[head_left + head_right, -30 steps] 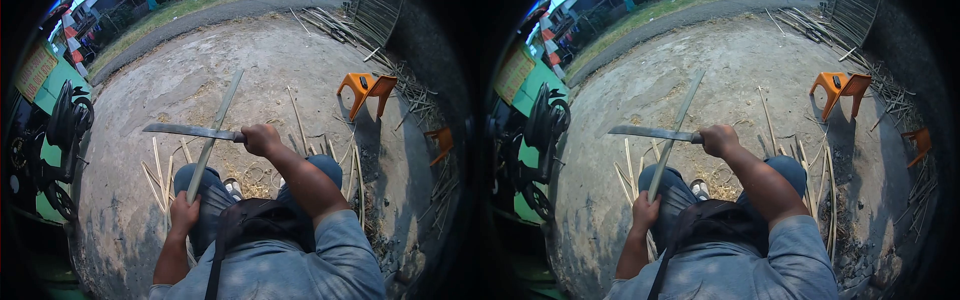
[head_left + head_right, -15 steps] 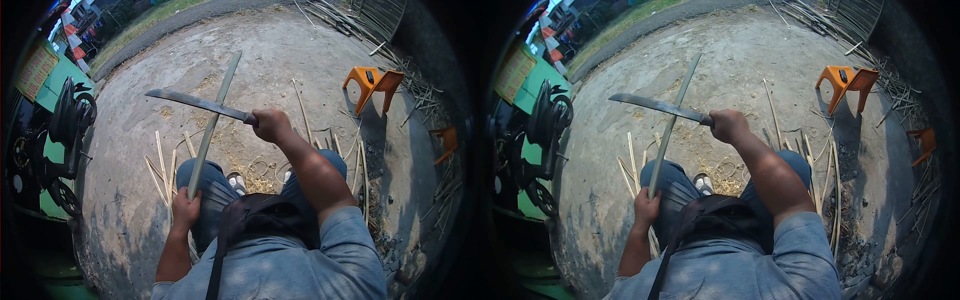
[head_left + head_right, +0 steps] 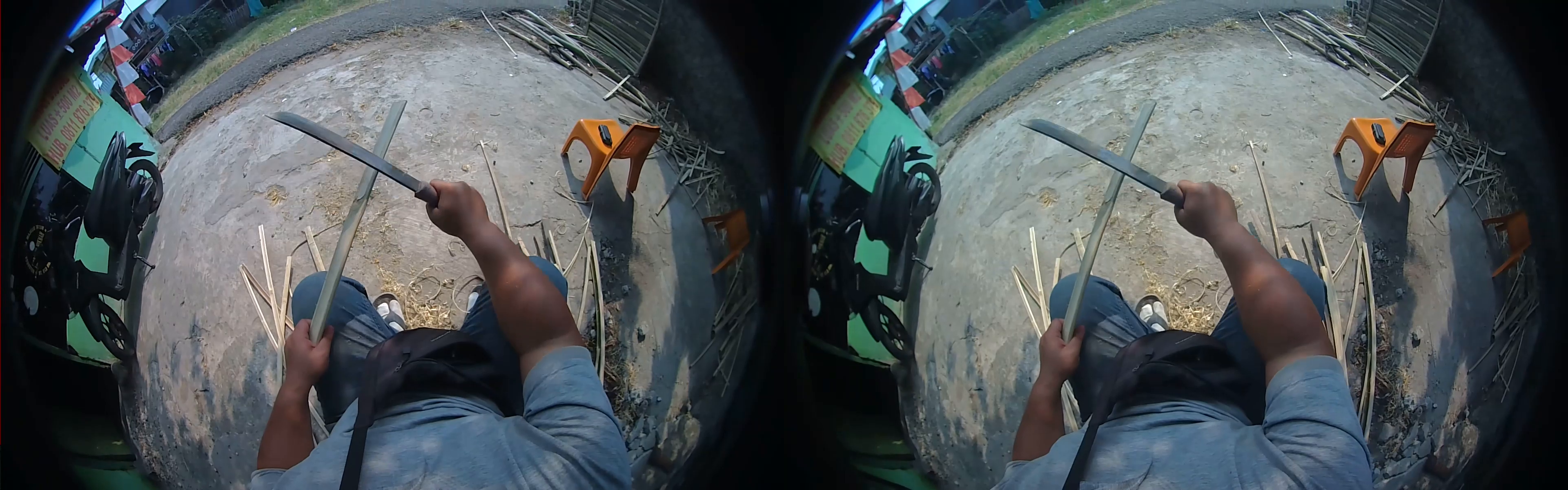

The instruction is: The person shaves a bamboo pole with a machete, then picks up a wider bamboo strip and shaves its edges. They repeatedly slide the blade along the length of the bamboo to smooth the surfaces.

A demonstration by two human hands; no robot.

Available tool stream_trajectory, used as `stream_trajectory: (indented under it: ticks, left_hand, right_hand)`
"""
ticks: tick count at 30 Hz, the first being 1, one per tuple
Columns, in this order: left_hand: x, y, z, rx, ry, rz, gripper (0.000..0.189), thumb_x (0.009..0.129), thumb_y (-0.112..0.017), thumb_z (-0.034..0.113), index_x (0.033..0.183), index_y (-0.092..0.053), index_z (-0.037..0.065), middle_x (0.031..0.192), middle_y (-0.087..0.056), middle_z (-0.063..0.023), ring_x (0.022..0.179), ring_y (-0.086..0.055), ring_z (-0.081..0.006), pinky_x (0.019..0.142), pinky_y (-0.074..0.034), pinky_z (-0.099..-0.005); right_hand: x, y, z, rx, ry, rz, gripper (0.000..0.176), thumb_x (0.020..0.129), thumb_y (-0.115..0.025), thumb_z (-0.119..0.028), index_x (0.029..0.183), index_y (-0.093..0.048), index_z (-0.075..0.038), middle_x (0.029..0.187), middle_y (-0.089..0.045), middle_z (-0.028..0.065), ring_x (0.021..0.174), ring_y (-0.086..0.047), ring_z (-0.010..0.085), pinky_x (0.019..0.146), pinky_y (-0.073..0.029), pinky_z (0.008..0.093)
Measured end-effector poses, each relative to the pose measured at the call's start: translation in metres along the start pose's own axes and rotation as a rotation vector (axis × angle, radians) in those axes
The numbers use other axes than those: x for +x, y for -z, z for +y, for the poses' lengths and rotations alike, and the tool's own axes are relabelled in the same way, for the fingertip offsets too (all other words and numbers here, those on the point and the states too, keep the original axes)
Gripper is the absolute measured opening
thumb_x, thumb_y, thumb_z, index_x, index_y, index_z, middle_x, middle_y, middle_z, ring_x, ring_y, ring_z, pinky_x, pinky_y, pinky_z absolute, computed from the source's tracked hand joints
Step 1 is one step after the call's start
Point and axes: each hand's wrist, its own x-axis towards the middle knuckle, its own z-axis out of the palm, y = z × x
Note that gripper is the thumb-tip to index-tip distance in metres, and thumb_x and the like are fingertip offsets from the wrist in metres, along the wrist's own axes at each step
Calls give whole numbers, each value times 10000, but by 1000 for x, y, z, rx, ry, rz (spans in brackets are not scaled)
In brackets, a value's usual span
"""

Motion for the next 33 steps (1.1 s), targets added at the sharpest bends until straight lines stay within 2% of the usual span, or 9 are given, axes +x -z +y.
stream_trajectory:
  ticks: [7, 10, 11, 13, 16, 19, 22, 29, 33]
  left_hand:
    - [3, 0, 2, -49, 45, -32, 304, 917, -787, 289, 942, -663, 12, 730, -680, -174, 689, -691, -323, 664, -518, -439]
    - [2, -4, -2, -47, -8, 4, 265, 938, -786, 240, 933, -646, 16, 702, -636, -67, 648, -567, -140, 614, -465, -346]
    - [2, -4, -1, -31, -18, 9, 275, 931, -785, 255, 939, -652, 14, 714, -652, -105, 664, -608, -212, 632, -484, -378]
    - [-2, -1, 2, 8, -30, 15, 300, 917, -782, 284, 950, -664, 10, 738, -682, -180, 696, -690, -355, 667, -521, -441]
    - [-3, -2, -7, -28, -45, 32, 265, 934, -788, 239, 939, -646, 16, 703, -637, -84, 648, -585, -151, 618, -478, -356]
    - [-1, -1, -4, -1, -85, 24, 258, 944, -779, 234, 942, -641, 16, 698, -632, -69, 639, -576, -146, 610, -471, -350]
    - [3, -3, -9, -27, -29, -4, 289, 921, -787, 269, 939, -658, 11, 732, -672, -172, 676, -675, -335, 654, -511, -439]
    - [3, -5, -6, -74, -8, 3, 287, 932, -779, 268, 932, -649, 12, 707, -642, -143, 639, -625, -277, 635, -488, -418]
    - [-3, -4, -4, -19, -3, 33, 288, 941, -771, 279, 936, -648, 18, 721, -652, -157, 654, -639, -310, 641, -492, -429]
  right_hand:
    - [-26, 5, -22, -73, 135, -165, 109, 882, -673, -241, 940, -713, -158, 847, -740, 146, 834, -735, 384, 752, -581, 519]
    - [-34, 3, -40, -152, 355, -188, 105, 863, -686, -241, 887, -709, -141, 800, -732, 134, 791, -739, 363, 708, -570, 502]
    - [-32, 2, -39, -174, 414, -138, 108, 853, -693, -242, 853, -704, -135, 766, -724, 128, 757, -737, 358, 697, -570, 490]
    - [-23, -1, -28, -158, 343, -77, 98, 852, -691, -237, 844, -701, -140, 757, -721, 132, 747, -734, 362, 699, -570, 497]
    - [-3, -5, -4, -12, 99, 53, 82, 878, -677, -238, 877, -710, -163, 795, -727, 149, 783, -730, 385, 719, -581, 514]
    - [1, 4, 8, 56, -48, 12, 112, 898, -670, -248, 943, -730, -164, 837, -738, 162, 829, -733, 395, 748, -589, 509]
    - [-12, 9, 0, 57, -11, -52, 131, 903, -668, -251, 975, -735, -165, 861, -743, 166, 845, -733, 398, 759, -590, 514]
    - [-34, 11, -53, -152, 390, -297, 153, 890, -691, -289, 918, -726, -143, 848, -741, 132, 849, -745, 352, 727, -581, 474]
    - [-14, 2, -27, -128, 250, -156, 137, 894, -672, -284, 896, -731, -160, 835, -741, 131, 842, -743, 357, 756, -589, 491]
